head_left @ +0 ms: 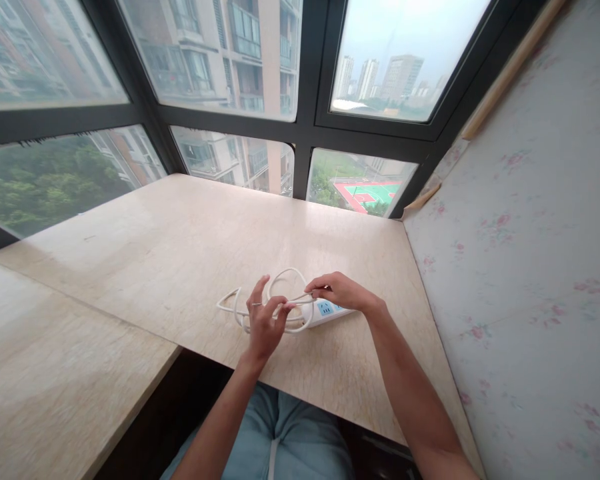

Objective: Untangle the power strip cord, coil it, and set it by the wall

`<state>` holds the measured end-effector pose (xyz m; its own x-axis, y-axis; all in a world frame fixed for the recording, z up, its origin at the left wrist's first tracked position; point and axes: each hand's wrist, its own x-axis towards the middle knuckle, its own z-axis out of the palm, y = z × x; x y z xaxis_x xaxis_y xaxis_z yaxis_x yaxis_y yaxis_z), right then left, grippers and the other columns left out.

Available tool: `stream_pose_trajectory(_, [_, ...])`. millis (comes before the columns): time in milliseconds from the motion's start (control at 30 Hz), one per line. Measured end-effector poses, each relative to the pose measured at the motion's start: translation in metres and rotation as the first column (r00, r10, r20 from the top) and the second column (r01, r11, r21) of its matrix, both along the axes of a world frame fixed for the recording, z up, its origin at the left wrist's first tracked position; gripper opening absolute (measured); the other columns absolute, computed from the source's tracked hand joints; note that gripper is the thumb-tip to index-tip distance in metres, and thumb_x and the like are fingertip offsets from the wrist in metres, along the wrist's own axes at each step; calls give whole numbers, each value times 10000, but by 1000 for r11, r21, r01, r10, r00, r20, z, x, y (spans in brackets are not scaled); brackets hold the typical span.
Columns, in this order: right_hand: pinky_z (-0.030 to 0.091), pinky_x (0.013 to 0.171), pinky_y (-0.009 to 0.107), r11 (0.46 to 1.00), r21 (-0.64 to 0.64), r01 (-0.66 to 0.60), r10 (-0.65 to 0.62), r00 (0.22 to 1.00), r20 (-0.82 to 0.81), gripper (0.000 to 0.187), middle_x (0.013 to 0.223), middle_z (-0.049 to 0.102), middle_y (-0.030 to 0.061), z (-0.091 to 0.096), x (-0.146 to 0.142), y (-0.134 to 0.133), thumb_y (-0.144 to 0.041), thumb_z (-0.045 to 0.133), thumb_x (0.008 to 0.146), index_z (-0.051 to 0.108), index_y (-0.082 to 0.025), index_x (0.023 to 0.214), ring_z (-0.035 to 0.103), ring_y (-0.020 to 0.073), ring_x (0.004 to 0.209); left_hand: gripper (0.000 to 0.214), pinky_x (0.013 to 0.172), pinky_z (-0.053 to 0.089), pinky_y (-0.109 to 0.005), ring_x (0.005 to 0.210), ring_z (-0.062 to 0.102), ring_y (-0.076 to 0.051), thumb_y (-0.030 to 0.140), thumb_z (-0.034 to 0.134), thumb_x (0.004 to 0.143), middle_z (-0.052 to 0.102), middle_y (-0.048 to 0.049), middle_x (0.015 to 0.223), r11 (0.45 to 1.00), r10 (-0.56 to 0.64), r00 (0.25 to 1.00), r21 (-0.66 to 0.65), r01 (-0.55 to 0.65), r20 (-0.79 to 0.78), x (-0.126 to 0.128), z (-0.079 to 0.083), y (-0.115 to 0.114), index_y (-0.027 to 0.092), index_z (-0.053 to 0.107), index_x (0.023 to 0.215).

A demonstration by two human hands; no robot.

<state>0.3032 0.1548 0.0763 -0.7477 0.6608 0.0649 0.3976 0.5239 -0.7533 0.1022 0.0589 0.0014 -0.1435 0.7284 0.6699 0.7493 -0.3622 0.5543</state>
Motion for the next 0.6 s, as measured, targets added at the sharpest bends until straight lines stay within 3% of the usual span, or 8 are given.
stream_pose_trajectory(133, [473,722,271,999,-37,-20,19,999,-26,247,904,747,31,-3,2,1,-226,545,858,752,-206,990,654,174,800,204,943,467,-413,1182,561,-245,342,537,922,610,-136,1242,974,-176,969,-111,197,173,-2,1,7,184,600,809])
stream_pose_trajectory(300, [470,761,285,1000,-15,16,-17,1000,-17,274,969,743,42,-8,1,3,-224,531,875,722,-211,1071,665,180,845,204,872,501,-346,1007,657,-206,348,510,936,707,-93,1064,924,-245,900,-194,329,361,-1,1,6,188,620,875])
stream_pose_trajectory(467, [441,732,274,985,170,8,-14,999,30,239,844,732,26,-12,-3,9,-120,531,857,735,-220,930,645,170,797,199,887,493,-344,1019,646,-205,325,530,924,702,-89,1045,906,-322,881,-158,394,347,-2,2,4,188,595,795])
stream_pose_trajectory(600, [420,759,290,930,368,-11,14,1000,-4,247,799,719,33,-21,-10,13,-65,542,844,741,-212,839,609,170,784,191,880,490,-350,1020,634,-206,311,543,916,686,-94,1029,902,-344,874,-136,409,343,-4,3,3,184,603,786])
